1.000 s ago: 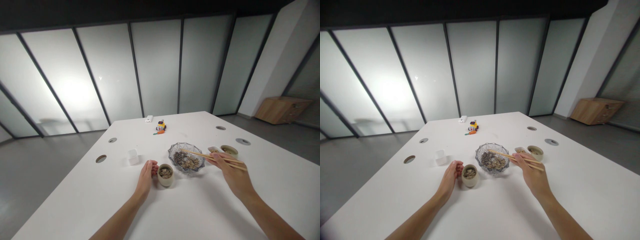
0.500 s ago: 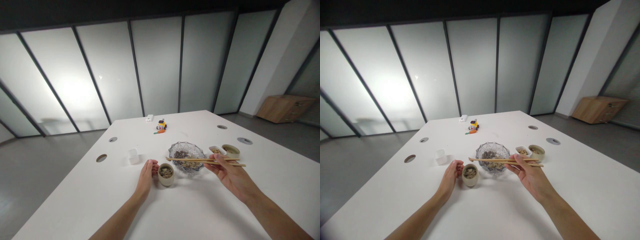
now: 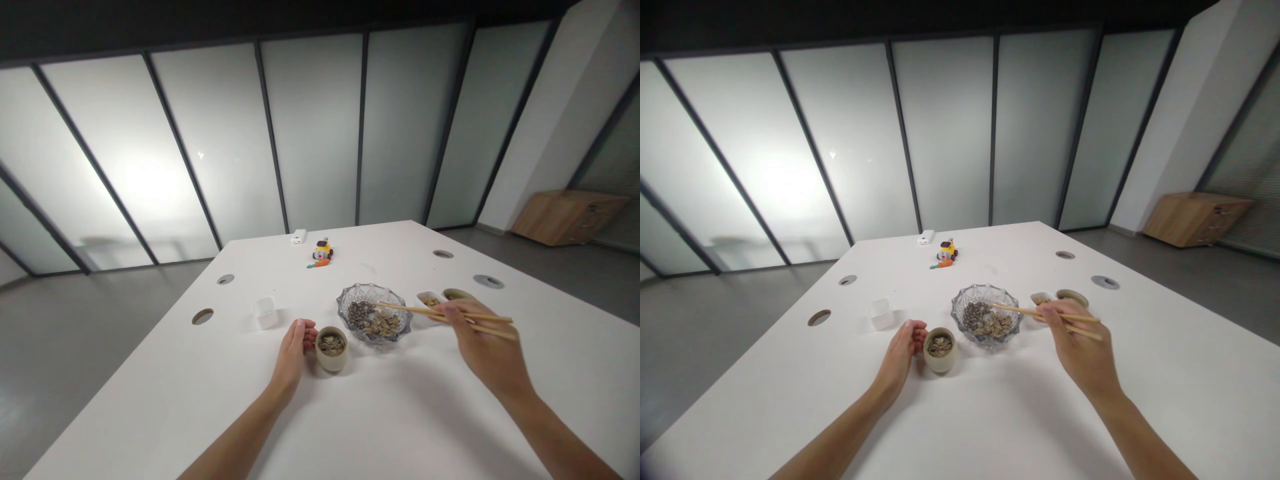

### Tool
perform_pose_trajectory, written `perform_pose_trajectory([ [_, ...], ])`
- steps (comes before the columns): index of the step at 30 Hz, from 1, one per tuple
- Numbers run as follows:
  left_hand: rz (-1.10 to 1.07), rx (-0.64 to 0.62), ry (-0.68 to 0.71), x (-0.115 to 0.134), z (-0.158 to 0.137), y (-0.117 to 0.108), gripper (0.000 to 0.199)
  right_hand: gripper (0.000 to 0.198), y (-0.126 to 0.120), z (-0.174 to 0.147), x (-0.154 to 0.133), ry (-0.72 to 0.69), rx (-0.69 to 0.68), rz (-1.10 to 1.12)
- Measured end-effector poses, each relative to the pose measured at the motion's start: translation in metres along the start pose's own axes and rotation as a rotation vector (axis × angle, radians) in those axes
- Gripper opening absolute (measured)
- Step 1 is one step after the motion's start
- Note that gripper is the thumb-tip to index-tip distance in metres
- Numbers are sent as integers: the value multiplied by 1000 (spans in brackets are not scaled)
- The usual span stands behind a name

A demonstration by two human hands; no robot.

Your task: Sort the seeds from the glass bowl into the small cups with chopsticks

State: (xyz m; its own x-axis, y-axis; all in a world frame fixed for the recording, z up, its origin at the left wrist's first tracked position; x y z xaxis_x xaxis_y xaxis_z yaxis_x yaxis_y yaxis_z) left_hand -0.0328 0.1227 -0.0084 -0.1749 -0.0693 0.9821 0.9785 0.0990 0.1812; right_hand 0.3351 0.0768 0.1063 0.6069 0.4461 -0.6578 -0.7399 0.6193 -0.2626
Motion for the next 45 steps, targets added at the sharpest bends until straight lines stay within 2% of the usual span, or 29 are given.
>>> perform_pose_trajectory([
  [4,-6,-6,-1,0,0,1,77,35,9,-8,-25,-239,-76,-107],
  [7,-2,-8,6,1,0,1,77,32,17,-13,-32,-299,-129,-109],
  [16,12,-2,6,4,-2,2,76,26,25,-12,-28,-242,-213,-43],
  [23,22,1,5,4,-1,1,75,31,23,-11,-24,-189,-174,-37],
  [28,13,-1,-3,2,-1,1,76,30,15,-11,-25,-228,-95,-94],
  [32,16,0,2,1,-1,0,76,34,8,-9,-17,-186,-37,-130],
  [45,13,0,10,2,0,0,74,38,13,-9,-9,-156,-50,-159],
])
Point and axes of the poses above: each hand's wrist, its own z-axis towards the middle knuckle, its own y-axis out of the palm, x = y × z, the point moved 10 cm from there along z, towards the middle knuckle, and after that the axes turned 1 degree about -z, right-handed, at the moved point
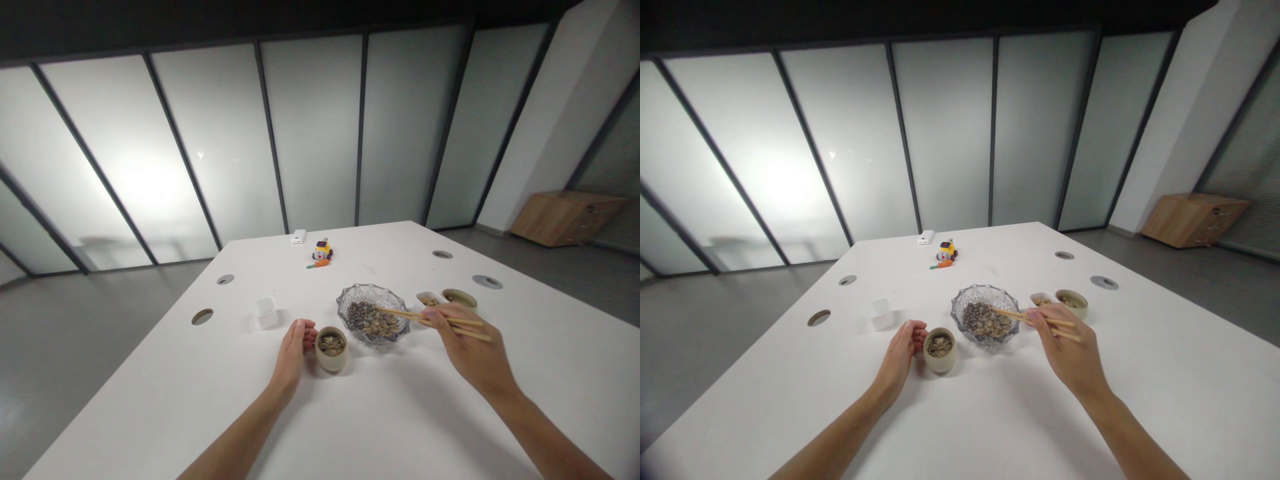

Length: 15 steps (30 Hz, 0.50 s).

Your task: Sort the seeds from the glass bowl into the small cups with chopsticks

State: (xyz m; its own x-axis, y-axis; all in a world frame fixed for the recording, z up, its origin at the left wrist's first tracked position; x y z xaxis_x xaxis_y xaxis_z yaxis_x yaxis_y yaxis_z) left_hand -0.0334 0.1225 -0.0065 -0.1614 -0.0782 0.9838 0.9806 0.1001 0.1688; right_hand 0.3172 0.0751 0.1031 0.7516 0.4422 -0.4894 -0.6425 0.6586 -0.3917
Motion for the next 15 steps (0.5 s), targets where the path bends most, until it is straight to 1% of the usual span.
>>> perform_pose_trajectory([
  [7,3,-2,-4,0,-1,0,75,34,-3,2,-5,-34,17,36],
  [15,-11,-6,-13,0,-1,2,77,31,7,-1,-1,-23,-50,75],
])
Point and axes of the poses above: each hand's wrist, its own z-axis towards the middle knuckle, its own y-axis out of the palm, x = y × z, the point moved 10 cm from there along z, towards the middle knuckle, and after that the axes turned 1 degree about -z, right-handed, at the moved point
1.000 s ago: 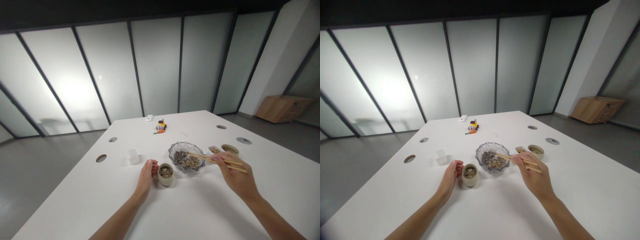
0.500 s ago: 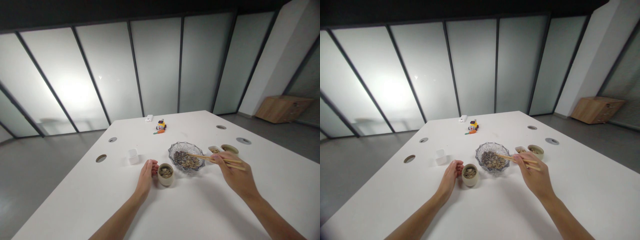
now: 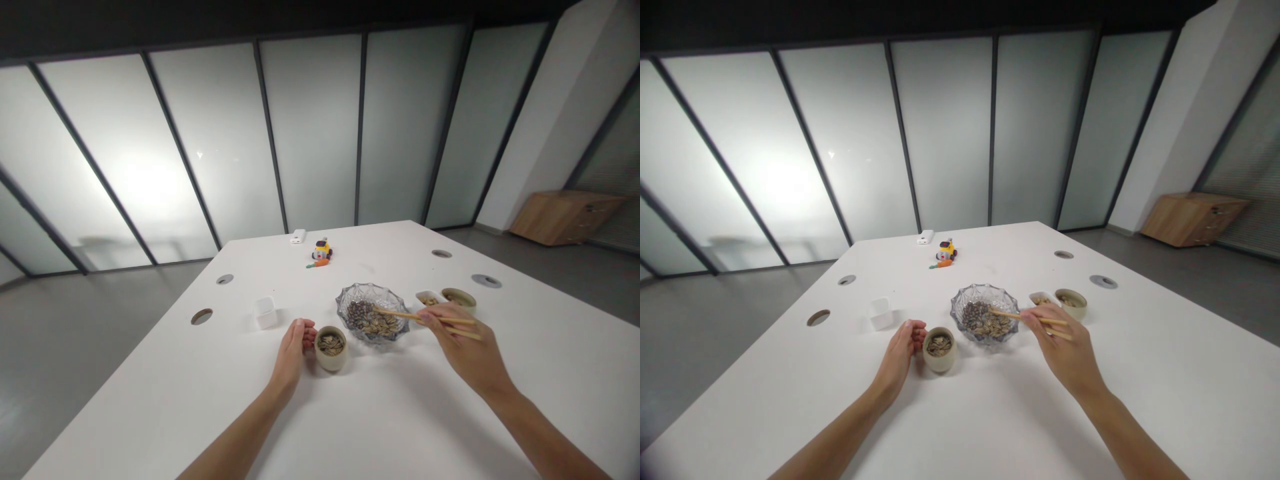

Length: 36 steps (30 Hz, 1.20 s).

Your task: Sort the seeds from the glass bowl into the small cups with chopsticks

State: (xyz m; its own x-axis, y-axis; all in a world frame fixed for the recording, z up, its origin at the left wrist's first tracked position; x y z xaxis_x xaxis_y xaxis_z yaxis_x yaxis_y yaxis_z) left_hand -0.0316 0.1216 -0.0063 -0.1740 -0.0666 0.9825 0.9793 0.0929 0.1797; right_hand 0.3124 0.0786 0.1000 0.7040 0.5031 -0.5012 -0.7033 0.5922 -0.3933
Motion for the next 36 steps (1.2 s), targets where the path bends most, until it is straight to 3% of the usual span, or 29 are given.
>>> perform_pose_trajectory([
  [5,1,-4,2,0,1,1,78,31,3,0,2,36,-30,19],
  [15,2,-1,4,0,1,-1,76,38,-5,-1,8,94,35,17],
  [18,17,3,5,0,1,-1,77,41,-4,-2,27,293,45,171],
  [23,10,2,7,0,1,-1,77,40,13,-12,63,692,156,816],
  [28,1,5,6,-1,1,-1,78,45,28,-26,77,972,233,1098],
  [32,4,3,5,-1,1,-2,77,42,34,-31,74,1070,260,1174],
  [36,16,0,8,0,0,-2,76,39,42,-33,64,1052,190,1154],
])
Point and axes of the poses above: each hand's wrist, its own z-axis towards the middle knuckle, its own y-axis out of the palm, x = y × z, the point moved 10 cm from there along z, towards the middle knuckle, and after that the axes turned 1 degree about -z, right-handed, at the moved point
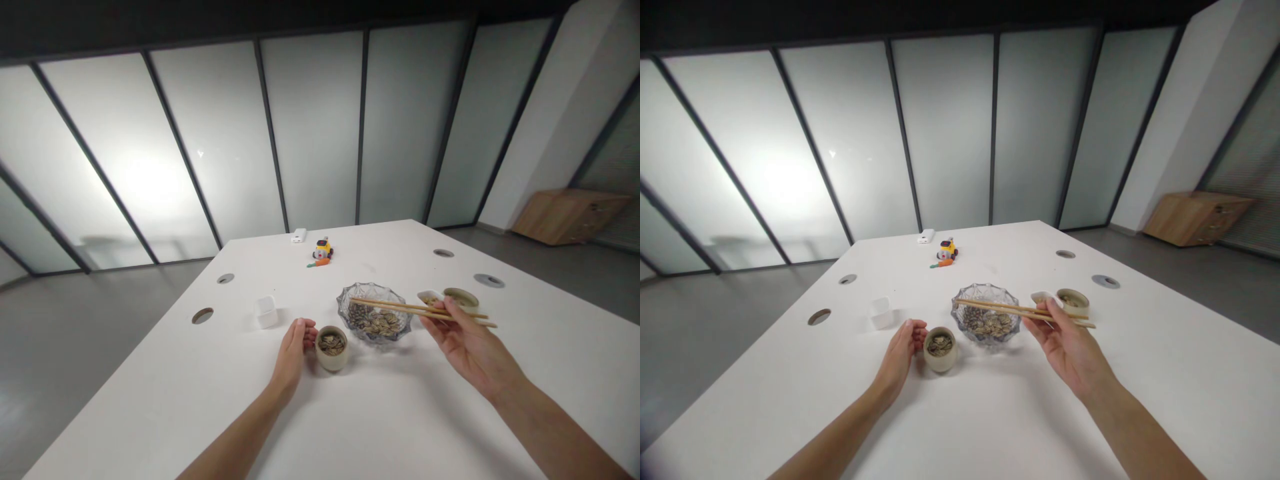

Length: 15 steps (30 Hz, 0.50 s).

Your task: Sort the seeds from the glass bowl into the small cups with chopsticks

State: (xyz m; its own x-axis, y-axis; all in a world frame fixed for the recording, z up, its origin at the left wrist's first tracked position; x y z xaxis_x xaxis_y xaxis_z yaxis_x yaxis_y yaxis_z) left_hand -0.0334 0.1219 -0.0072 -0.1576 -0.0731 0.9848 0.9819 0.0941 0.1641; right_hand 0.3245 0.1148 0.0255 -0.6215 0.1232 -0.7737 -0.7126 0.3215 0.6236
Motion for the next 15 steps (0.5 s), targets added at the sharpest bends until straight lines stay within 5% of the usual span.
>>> perform_pose_trajectory([
  [7,-3,-6,-7,-2,1,1,75,40,21,-17,15,-66,-153,-231],
  [15,-2,1,-2,-2,1,0,76,43,6,-20,-49,-522,29,-394],
])
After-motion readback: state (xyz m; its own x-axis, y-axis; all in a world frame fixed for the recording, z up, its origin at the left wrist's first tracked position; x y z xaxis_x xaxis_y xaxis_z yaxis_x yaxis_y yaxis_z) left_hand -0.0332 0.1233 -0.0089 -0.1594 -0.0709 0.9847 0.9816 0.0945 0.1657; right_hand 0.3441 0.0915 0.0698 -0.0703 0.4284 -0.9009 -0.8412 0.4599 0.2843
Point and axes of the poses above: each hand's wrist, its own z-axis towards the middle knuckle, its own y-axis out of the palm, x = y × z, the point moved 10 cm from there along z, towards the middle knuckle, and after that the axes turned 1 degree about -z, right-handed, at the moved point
